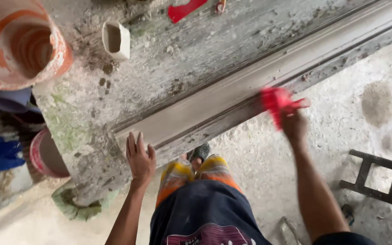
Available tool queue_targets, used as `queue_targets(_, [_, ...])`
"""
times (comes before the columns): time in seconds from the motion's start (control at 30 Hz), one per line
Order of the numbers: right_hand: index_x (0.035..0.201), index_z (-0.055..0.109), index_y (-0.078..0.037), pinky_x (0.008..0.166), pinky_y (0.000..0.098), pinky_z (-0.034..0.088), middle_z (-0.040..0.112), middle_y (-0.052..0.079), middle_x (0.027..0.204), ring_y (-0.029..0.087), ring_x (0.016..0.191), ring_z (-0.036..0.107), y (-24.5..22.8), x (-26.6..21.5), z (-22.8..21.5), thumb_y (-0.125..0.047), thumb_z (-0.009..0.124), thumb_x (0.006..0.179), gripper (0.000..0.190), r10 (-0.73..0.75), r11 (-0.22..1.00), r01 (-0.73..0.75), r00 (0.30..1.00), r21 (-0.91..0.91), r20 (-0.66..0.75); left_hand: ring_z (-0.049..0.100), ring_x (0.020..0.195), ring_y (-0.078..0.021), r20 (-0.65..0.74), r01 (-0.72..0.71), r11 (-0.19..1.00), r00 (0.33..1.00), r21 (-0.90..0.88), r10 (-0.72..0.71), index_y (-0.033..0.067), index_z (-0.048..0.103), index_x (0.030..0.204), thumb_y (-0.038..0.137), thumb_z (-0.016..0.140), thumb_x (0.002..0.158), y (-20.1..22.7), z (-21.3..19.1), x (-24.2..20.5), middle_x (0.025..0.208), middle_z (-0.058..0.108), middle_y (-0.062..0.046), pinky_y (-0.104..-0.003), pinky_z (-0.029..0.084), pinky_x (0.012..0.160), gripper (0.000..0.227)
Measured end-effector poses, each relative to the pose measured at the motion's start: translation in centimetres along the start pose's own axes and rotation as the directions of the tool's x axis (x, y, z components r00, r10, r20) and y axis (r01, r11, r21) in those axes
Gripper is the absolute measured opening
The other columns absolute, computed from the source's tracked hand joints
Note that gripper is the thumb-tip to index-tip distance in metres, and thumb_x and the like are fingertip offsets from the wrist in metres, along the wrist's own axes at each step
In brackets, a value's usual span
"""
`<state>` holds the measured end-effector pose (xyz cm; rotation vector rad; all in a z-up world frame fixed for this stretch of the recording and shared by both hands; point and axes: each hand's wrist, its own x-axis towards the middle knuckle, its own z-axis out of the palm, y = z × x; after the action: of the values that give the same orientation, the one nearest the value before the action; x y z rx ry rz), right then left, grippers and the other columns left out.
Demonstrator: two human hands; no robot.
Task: Cleaning and smoothing a plaster cornice using a scraper and a brush to remove excess material.
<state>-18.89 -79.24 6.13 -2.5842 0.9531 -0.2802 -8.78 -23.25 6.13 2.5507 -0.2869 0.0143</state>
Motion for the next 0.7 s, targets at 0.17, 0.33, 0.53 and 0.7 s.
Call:
queue_targets(0.17, [0.115,0.068,-0.008,0.064,0.0437,0.051,0.069,0.018,0.090,0.029,0.075,0.065,-1.4,2.1,1.8,-0.019,0.062,0.106,0.016,-0.054,0.923,0.083,0.995,0.376,-0.086,0.022,0.152,-0.0509,0.043,0.052,0.995,0.998,0.087,-0.055,0.0056,0.037,0.157,0.035,0.054,0.103,-1.1,3.8,3.0,0.164,0.025,-0.032,-0.068,0.024,0.116,0.064])
queue_targets(0.33, [0.127,0.061,0.004,0.093,0.0566,0.045,0.064,0.027,0.118,0.043,0.111,0.058,-3.3,-10.1,22.3,-0.008,0.061,0.091,0.038,-0.445,0.763,0.242,0.869,0.600,0.215,0.006,0.159,-0.0538,0.046,0.097,0.995,0.994,-0.028,-0.096,0.0066,0.024,0.167,0.046,0.038,0.113,-1.0,5.3,4.7,0.171,0.010,-0.034,-0.073,0.007,0.123,0.068])
queue_targets(0.53, [0.101,0.073,-0.004,0.073,0.0352,0.058,0.075,0.008,0.089,0.023,0.083,0.073,-4.1,-0.5,5.1,0.003,0.044,0.079,0.037,-0.325,0.853,0.127,0.889,0.507,0.324,0.001,0.154,-0.0536,0.272,0.170,0.979,0.942,0.117,-0.196,0.0128,0.025,0.163,0.055,0.034,0.105,-0.8,4.3,3.8,0.170,0.005,-0.029,-0.074,0.001,0.116,0.072])
queue_targets(0.7, [0.104,0.069,-0.006,0.057,0.0424,0.051,0.068,0.015,0.080,0.030,0.067,0.066,8.7,14.3,-2.4,-0.015,0.065,0.111,0.012,-0.186,0.975,0.143,0.943,-0.168,-0.277,-0.001,0.154,-0.0534,0.209,0.292,0.940,0.922,0.176,-0.326,0.0139,0.024,0.164,0.060,0.034,0.101,0.8,6.3,4.3,0.169,0.004,-0.027,-0.076,0.001,0.115,0.079])
